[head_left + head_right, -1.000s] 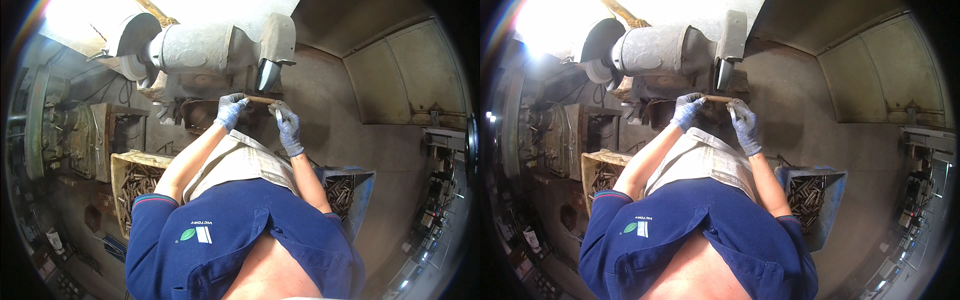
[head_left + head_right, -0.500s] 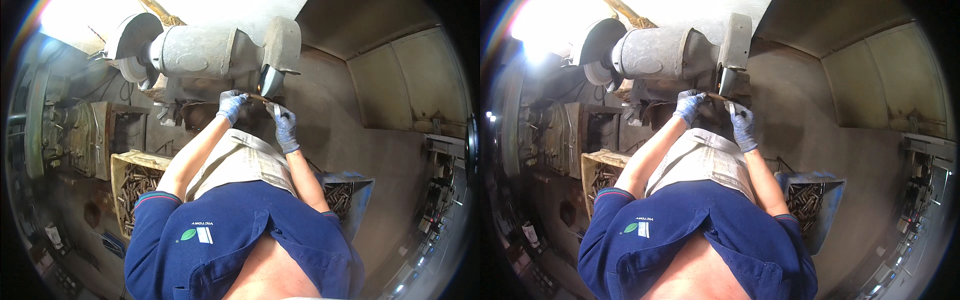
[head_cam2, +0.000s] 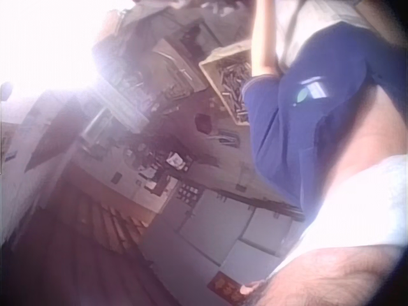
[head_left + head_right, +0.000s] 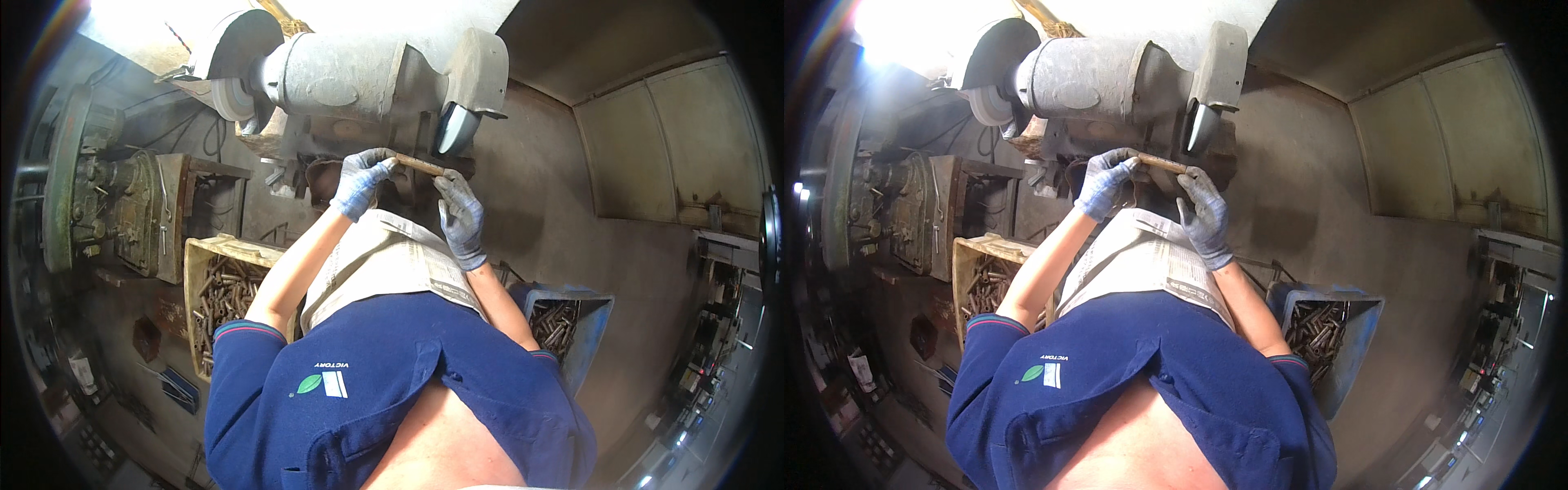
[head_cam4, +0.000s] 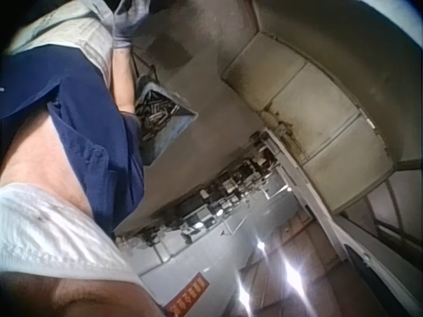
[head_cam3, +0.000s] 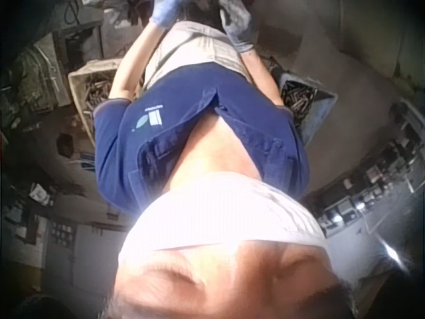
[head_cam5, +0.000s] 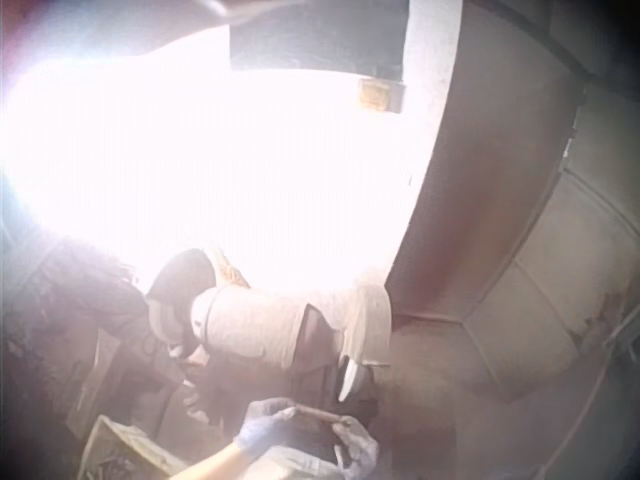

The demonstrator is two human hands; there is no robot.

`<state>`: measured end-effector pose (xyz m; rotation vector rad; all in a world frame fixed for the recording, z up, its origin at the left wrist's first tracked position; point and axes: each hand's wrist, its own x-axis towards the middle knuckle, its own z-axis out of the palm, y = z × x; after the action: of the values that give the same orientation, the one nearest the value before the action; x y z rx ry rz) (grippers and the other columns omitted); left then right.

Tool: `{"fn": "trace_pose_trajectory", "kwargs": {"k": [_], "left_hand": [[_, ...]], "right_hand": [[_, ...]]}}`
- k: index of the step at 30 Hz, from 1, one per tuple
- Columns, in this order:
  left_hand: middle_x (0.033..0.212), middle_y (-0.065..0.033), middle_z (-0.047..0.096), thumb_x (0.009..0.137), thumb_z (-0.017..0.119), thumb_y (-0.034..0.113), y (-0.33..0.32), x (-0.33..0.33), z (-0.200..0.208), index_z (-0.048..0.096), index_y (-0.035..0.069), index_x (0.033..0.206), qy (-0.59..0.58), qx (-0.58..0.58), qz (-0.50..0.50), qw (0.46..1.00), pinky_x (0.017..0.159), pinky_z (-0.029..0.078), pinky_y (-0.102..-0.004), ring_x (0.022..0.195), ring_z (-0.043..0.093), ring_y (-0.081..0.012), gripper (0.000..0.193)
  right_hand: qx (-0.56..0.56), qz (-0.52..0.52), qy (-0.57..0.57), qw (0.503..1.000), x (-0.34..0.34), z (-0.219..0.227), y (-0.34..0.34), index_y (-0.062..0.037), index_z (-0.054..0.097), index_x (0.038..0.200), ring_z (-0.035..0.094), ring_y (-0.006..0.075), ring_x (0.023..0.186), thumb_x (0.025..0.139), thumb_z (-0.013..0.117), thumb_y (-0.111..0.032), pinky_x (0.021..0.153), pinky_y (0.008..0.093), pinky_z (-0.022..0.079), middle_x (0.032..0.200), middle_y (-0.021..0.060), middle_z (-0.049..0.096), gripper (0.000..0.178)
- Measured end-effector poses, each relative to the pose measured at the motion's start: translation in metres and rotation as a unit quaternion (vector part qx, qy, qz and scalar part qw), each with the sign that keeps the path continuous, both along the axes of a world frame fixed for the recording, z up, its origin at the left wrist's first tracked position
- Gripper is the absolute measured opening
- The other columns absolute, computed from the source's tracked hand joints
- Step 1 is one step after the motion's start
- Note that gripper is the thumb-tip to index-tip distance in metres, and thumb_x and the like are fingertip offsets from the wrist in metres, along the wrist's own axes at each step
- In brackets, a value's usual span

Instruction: The person picks up metal parts from a bin and grinds them against a bench grinder while wearing gloves. After grinding, the person returns the metal parts to another bin.

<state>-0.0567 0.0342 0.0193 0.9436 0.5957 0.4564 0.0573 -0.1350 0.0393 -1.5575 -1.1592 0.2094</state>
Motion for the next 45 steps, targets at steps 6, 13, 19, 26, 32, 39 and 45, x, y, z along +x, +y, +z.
{"fn": "trace_pose_trajectory", "kwargs": {"k": [6, 13, 19, 26, 32, 39, 45], "left_hand": [[0.074, -0.0102, 0.063, 0.085, 0.063, 0.024, -0.02, -0.014, 0.046, 0.059, 0.002, 0.088, -0.042, -0.059, -0.033, 0.997, 0.049, 0.048, -0.0218, 0.061, 0.063, -0.0151, 0.022], [0.063, -0.0038, 0.06, 0.084, 0.063, 0.021, -0.028, 0.004, 0.044, 0.06, 0.003, 0.079, 0.023, 0.04, -0.039, 0.998, 0.042, 0.039, -0.0197, 0.047, 0.051, -0.0069, 0.019], [0.076, -0.0031, 0.065, 0.083, 0.063, 0.009, -0.031, 0.017, 0.017, 0.064, -0.001, 0.09, 0.023, 0.117, -0.042, 0.992, 0.057, 0.044, -0.0195, 0.064, 0.054, -0.005, 0.012], [0.078, -0.0028, 0.064, 0.084, 0.061, 0.007, -0.028, 0.035, 0.006, 0.063, -0.001, 0.088, 0.019, 0.085, -0.055, 0.995, 0.062, 0.047, -0.0201, 0.068, 0.058, -0.007, 0.009], [0.078, -0.0059, 0.065, 0.084, 0.06, 0.004, -0.037, 0.065, -0.022, 0.063, -0.002, 0.087, 0.047, 0.043, -0.01, 0.998, 0.064, 0.05, -0.025, 0.068, 0.06, -0.012, 0.008], [0.076, -0.0038, 0.063, 0.083, 0.063, 0.005, -0.027, 0.065, -0.03, 0.064, -0.001, 0.086, 0.056, 0.046, 0.028, 0.997, 0.063, 0.049, -0.0241, 0.067, 0.058, -0.0108, 0.007], [0.076, -0.0043, 0.065, 0.083, 0.062, 0.005, -0.001, 0.05, -0.042, 0.066, -0.003, 0.087, 0.09, 0.031, 0.055, 0.994, 0.061, 0.046, -0.0216, 0.065, 0.056, -0.0087, 0.009]], "right_hand": [[0.021, 0.019, -0.106, 0.994, -0.002, 0.028, -0.026, -0.0002, 0.061, 0.11, 0.055, 0.0312, 0.109, 0.077, 0.068, -0.023, 0.093, 0.0377, 0.044, 0.114, 0.0196, 0.056, 0.041], [0.033, 0.014, -0.101, 0.994, 0.001, 0.035, -0.034, -0.0004, 0.061, 0.109, 0.056, 0.0308, 0.106, 0.08, 0.063, -0.019, 0.093, 0.0379, 0.044, 0.115, 0.0178, 0.056, 0.035], [0.001, -0.027, 0.023, 0.999, 0.013, -0.007, -0.037, 0.0051, 0.058, 0.11, 0.056, 0.0234, 0.107, 0.081, 0.052, 0.008, 0.093, 0.0326, 0.046, 0.125, 0.015, 0.048, 0.03], [-0.005, -0.082, 0.018, 0.996, 0.031, -0.026, -0.028, -0.0013, 0.065, 0.102, 0.056, 0.0237, 0.107, 0.08, 0.058, 0.003, 0.093, 0.0313, 0.044, 0.111, 0.0133, 0.06, 0.024], [-0.031, -0.084, 0.116, 0.989, 0.054, -0.05, -0.03, 0.0032, 0.061, 0.104, 0.059, 0.0214, 0.1, 0.089, 0.049, 0.002, 0.093, 0.0331, 0.045, 0.112, 0.0137, 0.058, 0.02], [0.02, -0.109, 0.206, 0.972, 0.048, -0.064, -0.008, 0.0005, 0.065, 0.096, 0.06, 0.0169, 0.088, 0.085, 0.057, -0.002, 0.08, 0.0292, 0.046, 0.094, 0.0098, 0.064, 0.013], [0.036, -0.098, 0.2, 0.974, 0.034, -0.068, 0.02, -0.0019, 0.067, 0.091, 0.061, 0.0153, 0.083, 0.081, 0.063, -0.003, 0.073, 0.0266, 0.046, 0.088, 0.0089, 0.066, 0.01]]}}
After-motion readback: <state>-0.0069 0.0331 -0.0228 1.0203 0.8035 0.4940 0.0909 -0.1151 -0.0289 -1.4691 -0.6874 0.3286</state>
